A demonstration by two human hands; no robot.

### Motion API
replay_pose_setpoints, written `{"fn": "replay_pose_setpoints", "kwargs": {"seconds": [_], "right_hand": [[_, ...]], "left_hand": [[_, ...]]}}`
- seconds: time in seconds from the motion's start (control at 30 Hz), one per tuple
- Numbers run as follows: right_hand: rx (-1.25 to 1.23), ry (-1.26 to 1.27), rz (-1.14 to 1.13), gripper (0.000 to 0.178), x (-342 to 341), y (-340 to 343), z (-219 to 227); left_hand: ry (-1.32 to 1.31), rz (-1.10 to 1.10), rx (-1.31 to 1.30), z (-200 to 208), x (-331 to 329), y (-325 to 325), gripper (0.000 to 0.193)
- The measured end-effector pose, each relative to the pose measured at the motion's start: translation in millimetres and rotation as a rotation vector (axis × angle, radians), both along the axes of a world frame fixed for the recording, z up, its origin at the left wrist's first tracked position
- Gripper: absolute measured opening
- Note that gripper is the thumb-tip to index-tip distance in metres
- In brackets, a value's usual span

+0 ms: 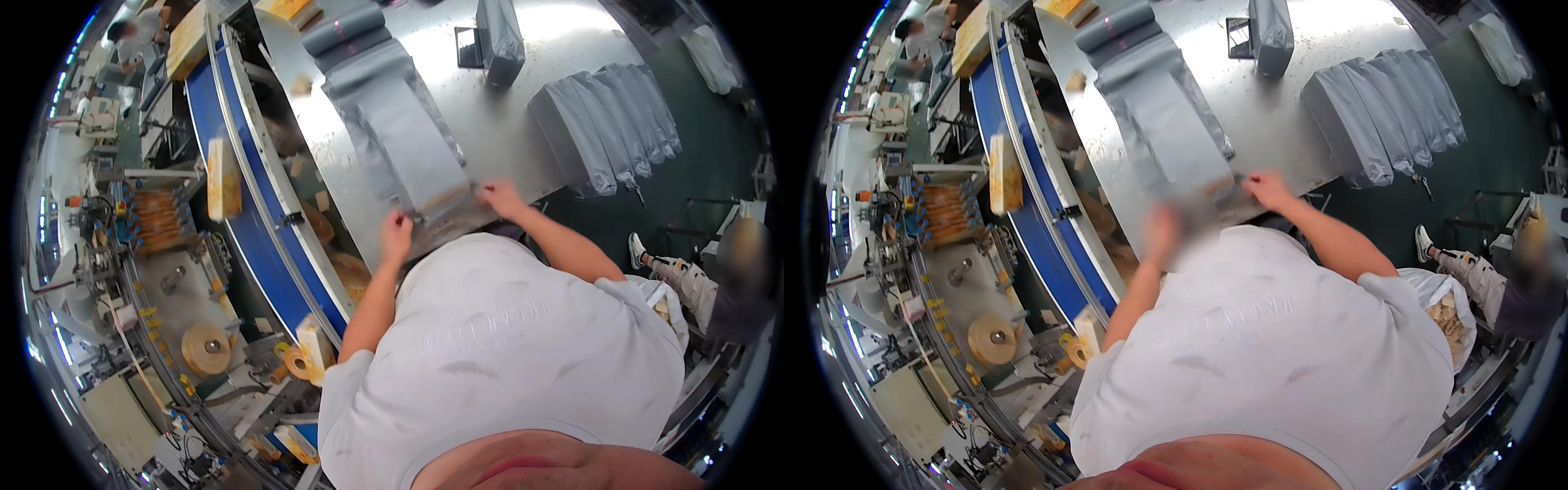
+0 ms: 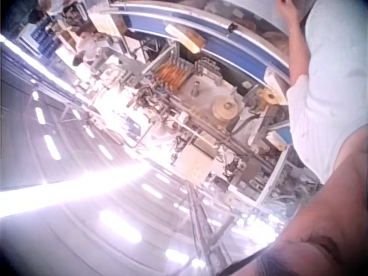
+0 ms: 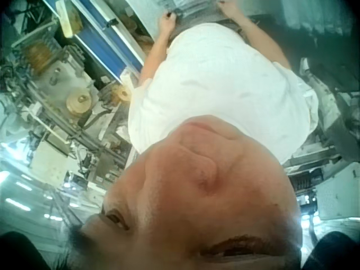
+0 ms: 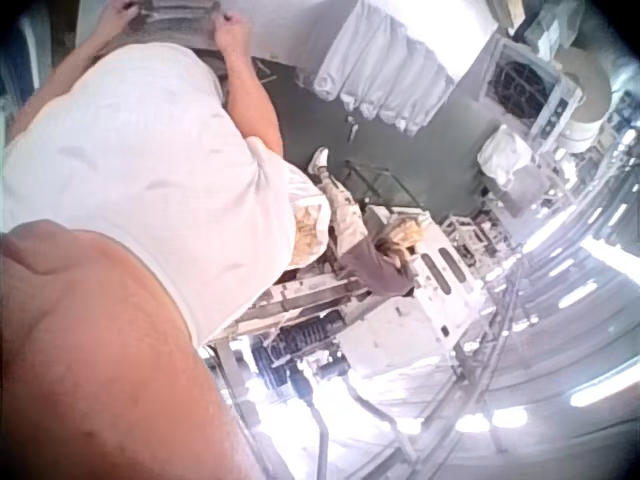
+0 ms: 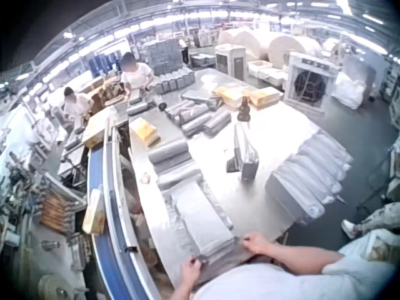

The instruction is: The person picks up yellow boxes from a conveyor belt and places them into grey poly mailers on a metal table. They fold the top of the mailers closed and stack the finished packages. The person also moves a stack of completed packages to the side.

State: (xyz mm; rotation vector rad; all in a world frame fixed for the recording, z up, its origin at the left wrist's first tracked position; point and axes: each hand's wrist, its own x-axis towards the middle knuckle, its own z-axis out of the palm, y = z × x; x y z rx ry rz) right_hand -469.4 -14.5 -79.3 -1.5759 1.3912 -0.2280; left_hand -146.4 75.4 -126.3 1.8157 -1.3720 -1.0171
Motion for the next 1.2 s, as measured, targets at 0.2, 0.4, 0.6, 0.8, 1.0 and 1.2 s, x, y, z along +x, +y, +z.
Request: {"fn": "replay_pose_setpoints", "kwargs": {"seconds": [0.2, 0.4, 0.6, 0.8, 1.0, 1.2], "right_hand": [[-0.085, 0.392, 0.827, 0.026, 70, -25, 118], [-0.521, 0.253, 0.543, 0.052, 129, 14, 47], [-0.533, -0.028, 0.504, 0.028, 148, 23, 39], [-0.548, -0.117, 0.497, 0.010, 137, 27, 39], [-0.370, 0.072, 0.324, 0.022, 43, 77, 26], [-0.867, -0.181, 0.209, 0.013, 106, 46, 49]], "left_hand": [[-0.178, -0.158, 0.075, -3, -2, -16, 0.028], [0.026, -0.035, -0.145, -12, -2, 25, 0.020], [0.225, -0.024, -0.086, -5, 5, 28, 0.014], [0.121, -0.158, -0.244, 13, 5, 16, 0.012], [-0.091, -0.312, -0.326, 26, 4, 12, 0.010], [0.120, -0.241, -0.362, 31, -22, -7, 0.009]]}}
